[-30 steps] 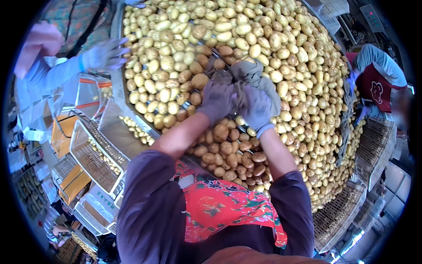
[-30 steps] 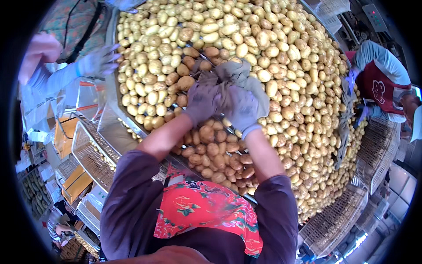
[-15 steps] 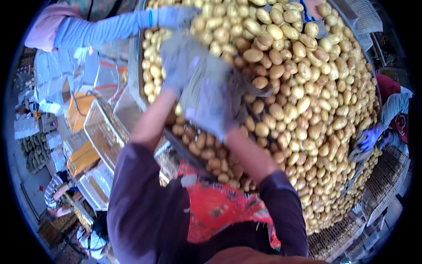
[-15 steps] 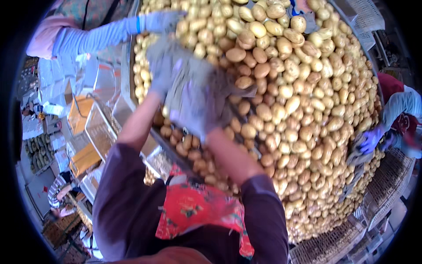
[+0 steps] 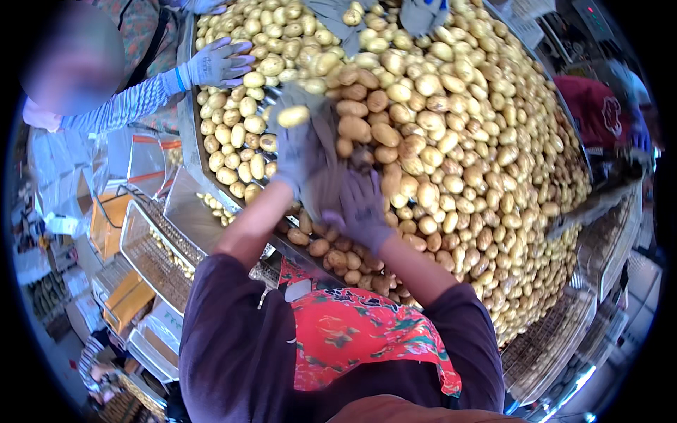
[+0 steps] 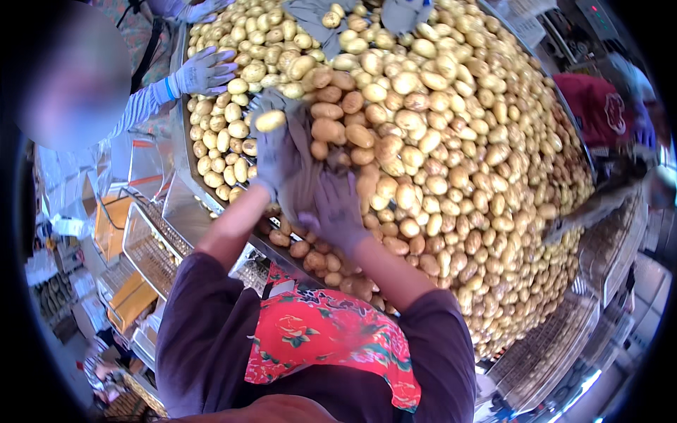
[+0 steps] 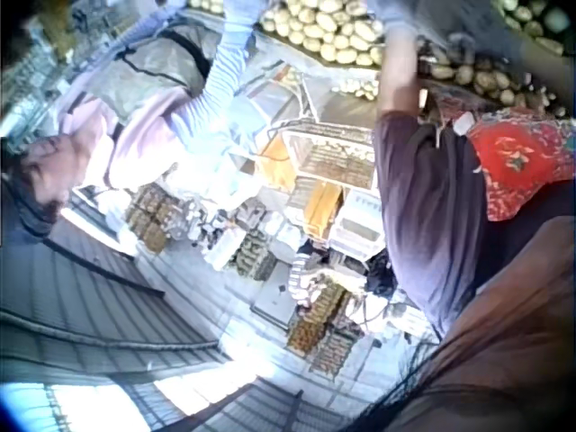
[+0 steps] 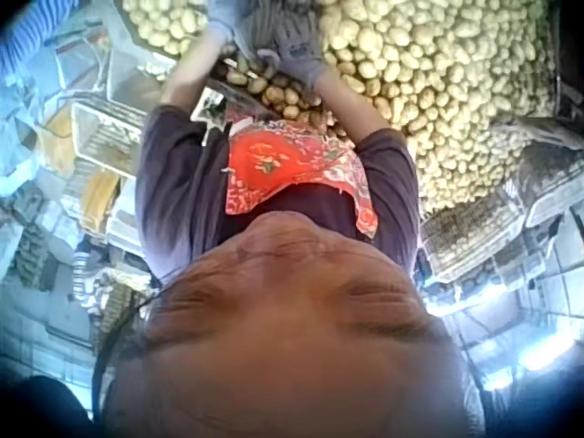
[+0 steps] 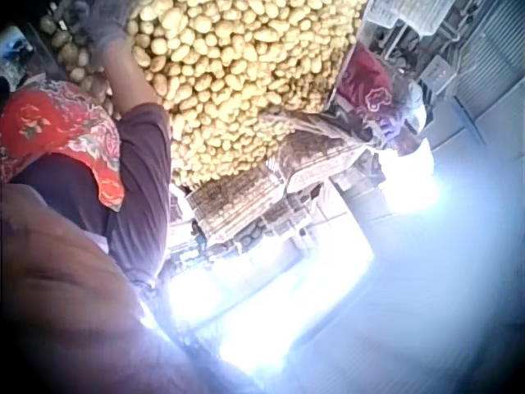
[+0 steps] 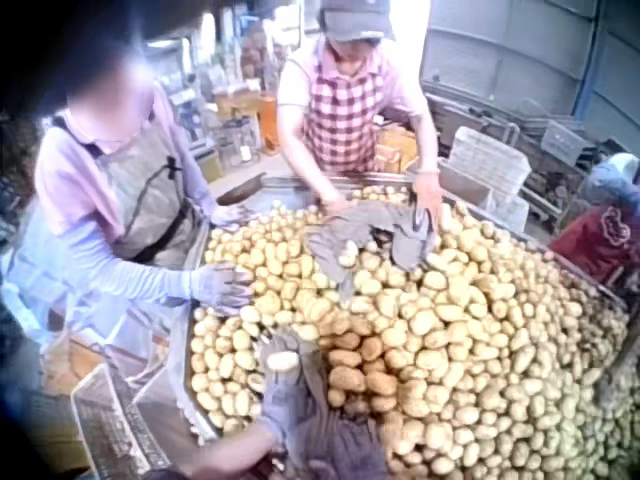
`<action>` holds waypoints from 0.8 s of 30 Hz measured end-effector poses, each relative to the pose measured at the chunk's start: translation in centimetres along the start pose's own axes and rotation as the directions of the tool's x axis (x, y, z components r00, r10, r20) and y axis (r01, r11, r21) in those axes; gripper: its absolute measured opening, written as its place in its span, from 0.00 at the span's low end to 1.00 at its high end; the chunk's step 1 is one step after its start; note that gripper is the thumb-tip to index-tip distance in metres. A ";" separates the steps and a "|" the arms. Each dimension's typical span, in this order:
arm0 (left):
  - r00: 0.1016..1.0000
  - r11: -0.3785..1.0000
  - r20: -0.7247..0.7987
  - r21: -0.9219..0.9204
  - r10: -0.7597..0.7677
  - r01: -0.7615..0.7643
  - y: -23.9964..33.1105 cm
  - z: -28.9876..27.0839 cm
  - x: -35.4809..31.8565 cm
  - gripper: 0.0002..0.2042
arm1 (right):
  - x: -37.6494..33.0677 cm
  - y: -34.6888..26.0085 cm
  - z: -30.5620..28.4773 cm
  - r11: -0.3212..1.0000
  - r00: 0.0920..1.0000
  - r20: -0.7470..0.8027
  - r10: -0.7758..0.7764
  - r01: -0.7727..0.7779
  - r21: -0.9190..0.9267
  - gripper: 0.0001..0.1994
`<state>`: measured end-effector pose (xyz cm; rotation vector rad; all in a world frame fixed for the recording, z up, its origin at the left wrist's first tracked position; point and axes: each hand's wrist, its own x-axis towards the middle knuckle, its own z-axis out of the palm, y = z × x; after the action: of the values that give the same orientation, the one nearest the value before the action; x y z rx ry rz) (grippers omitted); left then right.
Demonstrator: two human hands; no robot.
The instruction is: The person wipes a large pile of potatoes on a metal conveyor belt using a grey cloth. They repeatedly scoop up potatoes with the cloth and rub them to remove dirt, while other workers in the background sort the produce into crates.
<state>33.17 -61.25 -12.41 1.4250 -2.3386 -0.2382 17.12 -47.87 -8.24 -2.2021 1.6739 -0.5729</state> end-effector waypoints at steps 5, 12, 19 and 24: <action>0.919 0.965 0.297 0.054 -0.260 0.255 0.2 -0.5 3.2 0.26 | 6.3 0.9 -3.3 0.842 0.861 0.319 0.396 -0.479 0.248 0.23; 0.751 0.894 0.574 -0.445 0.325 -0.047 1.3 -7.0 -6.7 0.43 | -3.9 5.1 -9.5 0.477 0.897 0.187 0.400 -0.378 0.793 0.18; 0.918 0.952 0.316 0.112 0.238 -0.285 3.4 -3.2 -5.2 0.49 | -7.8 -5.0 -13.8 -0.172 0.912 0.100 0.397 -0.033 0.985 0.19; 0.967 0.968 0.179 -0.205 0.181 -0.144 7.8 -5.6 -1.6 0.35 | -10.0 -7.2 -22.4 0.116 0.920 -0.167 0.354 0.134 0.984 0.30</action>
<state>29.73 -55.91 -5.07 1.1568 -2.4967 -0.5637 9.79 -36.52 13.49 -0.8873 0.9042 -1.5799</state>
